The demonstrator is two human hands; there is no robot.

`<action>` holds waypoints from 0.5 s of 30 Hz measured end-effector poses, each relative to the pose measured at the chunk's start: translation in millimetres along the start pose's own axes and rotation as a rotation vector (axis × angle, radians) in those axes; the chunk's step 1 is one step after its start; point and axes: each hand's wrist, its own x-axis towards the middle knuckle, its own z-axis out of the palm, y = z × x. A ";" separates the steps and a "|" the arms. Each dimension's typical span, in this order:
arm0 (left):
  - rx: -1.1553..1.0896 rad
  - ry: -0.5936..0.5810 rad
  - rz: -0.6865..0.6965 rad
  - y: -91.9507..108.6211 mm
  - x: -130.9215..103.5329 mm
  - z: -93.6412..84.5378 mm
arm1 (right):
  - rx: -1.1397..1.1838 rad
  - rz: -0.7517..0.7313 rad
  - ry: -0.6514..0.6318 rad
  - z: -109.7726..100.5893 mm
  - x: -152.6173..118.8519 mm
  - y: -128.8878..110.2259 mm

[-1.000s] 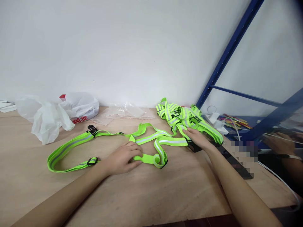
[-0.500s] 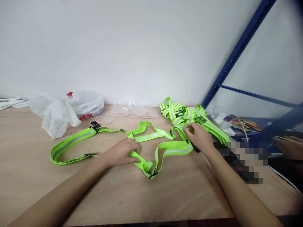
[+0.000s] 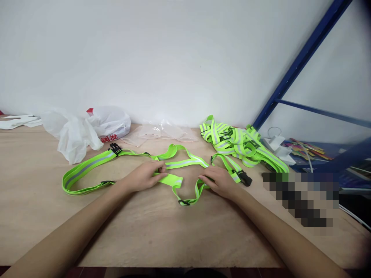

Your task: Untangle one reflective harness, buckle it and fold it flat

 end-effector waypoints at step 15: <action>0.028 -0.181 -0.186 -13.7 -8.2 -26.3 | 0.066 0.296 -0.100 -13.1 -5.4 15.3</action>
